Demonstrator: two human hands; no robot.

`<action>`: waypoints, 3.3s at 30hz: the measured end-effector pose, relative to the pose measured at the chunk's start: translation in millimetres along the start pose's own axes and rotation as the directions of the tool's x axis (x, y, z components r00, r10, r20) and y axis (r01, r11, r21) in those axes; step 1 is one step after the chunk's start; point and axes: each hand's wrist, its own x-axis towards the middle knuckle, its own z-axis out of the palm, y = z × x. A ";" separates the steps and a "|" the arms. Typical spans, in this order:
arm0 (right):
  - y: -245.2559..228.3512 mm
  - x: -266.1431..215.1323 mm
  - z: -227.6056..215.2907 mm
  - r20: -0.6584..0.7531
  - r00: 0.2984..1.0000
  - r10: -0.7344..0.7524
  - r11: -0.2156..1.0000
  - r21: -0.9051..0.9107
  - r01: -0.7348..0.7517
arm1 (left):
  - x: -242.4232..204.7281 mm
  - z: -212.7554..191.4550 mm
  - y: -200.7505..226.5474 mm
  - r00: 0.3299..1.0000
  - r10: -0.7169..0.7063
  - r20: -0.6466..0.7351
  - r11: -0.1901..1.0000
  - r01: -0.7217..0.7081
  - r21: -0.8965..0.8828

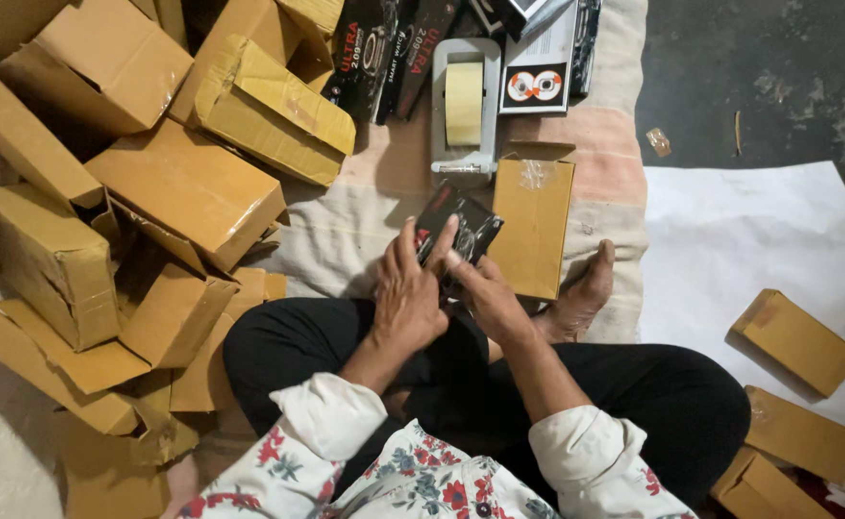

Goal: The person sits on the floor and packs small electronic devices into cardboard boxes. They open product boxes, place the items inside the shipping boxes, and seal them with tape using a tape dispenser.

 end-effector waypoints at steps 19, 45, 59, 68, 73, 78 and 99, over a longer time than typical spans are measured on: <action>-142.4 -58.4 -42.0 -0.334 0.739 -0.585 0.802 -0.374 0.466 | 16.3 84.6 -16.4 0.935 -0.355 0.011 0.654 0.256 -0.712; -137.4 -52.3 -24.6 -0.347 0.753 -0.559 0.688 0.312 0.655 | -15.5 -0.6 46.5 0.937 -0.310 0.162 0.747 0.345 -0.569; -92.0 -45.0 -5.2 -0.353 0.897 -0.266 0.875 0.301 0.378 | 1.0 27.6 2.2 0.970 -0.138 -0.200 0.822 -0.001 -0.570; -107.0 -61.6 -8.1 -0.294 0.936 -0.196 0.933 0.239 0.270 | -10.4 45.3 24.0 0.987 -0.145 0.076 0.912 0.163 -0.375; -108.6 -69.3 -10.3 -0.127 0.959 -0.252 0.967 0.006 0.255 | -11.0 26.3 26.9 0.994 -0.101 0.033 0.875 0.105 -0.473; -118.4 -67.8 -9.3 -0.029 0.949 -0.314 0.902 -0.320 0.289 | -5.3 -1.8 26.4 0.997 -0.077 -0.029 0.828 0.048 -0.559; -108.7 -54.3 -20.3 -0.270 0.758 -0.593 0.776 0.056 0.628 | -0.4 -15.9 -6.7 0.953 -0.255 -0.163 0.771 0.098 -0.629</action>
